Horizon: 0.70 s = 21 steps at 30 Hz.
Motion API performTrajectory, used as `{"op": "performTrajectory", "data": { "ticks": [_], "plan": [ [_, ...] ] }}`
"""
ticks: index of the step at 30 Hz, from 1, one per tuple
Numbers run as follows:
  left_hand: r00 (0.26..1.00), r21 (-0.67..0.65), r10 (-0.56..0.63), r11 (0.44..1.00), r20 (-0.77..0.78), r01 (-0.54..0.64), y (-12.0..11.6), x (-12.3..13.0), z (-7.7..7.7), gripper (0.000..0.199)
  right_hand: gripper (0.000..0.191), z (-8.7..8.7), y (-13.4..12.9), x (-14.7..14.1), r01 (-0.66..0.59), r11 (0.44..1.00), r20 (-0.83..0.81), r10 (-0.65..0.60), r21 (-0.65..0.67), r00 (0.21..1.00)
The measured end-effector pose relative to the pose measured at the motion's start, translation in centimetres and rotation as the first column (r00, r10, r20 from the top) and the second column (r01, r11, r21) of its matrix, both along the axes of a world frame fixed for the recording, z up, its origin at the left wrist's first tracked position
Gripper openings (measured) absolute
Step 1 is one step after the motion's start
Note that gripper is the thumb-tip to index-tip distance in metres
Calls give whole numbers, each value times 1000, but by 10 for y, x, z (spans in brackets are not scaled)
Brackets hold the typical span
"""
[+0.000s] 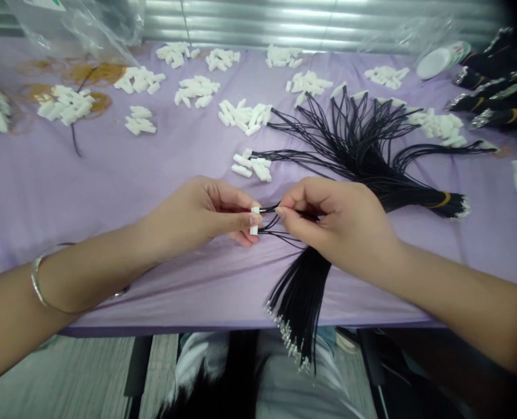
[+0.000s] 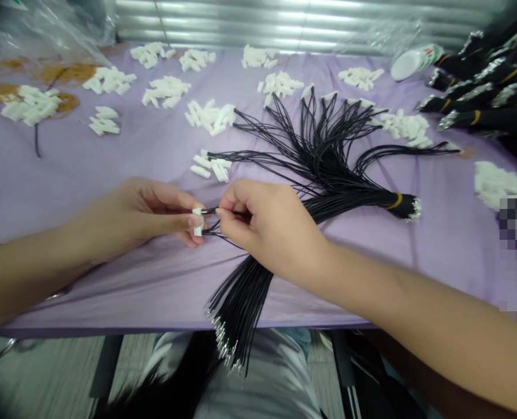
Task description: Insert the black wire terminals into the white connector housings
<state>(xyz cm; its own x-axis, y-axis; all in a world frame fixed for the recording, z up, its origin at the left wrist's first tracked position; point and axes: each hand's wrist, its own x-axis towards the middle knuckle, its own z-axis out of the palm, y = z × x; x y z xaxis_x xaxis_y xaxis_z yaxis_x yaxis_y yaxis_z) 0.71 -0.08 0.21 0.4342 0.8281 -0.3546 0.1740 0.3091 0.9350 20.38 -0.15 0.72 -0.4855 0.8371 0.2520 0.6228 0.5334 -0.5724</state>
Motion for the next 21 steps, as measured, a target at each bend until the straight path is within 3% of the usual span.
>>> {"op": "performTrajectory", "data": {
  "ticks": [7,15,18,21],
  "plan": [
    [1000,27,-6,1000,-12,6,0,-1,-2,8,5,-4,5,0,-99,993,9,98,71,995],
    [999,21,32,999,-8,-32,-2,1,-1,7,9,-18,4,-7,-96,991,27,94,94,995],
    [999,20,51,998,16,-52,-1,1,-2,8,12,-9,6,-3,-133,973,110,114,188,987],
    [993,-3,97,995,72,-97,2,0,-5,9,14,9,5,6,-229,917,200,170,326,965]
  ]
}}
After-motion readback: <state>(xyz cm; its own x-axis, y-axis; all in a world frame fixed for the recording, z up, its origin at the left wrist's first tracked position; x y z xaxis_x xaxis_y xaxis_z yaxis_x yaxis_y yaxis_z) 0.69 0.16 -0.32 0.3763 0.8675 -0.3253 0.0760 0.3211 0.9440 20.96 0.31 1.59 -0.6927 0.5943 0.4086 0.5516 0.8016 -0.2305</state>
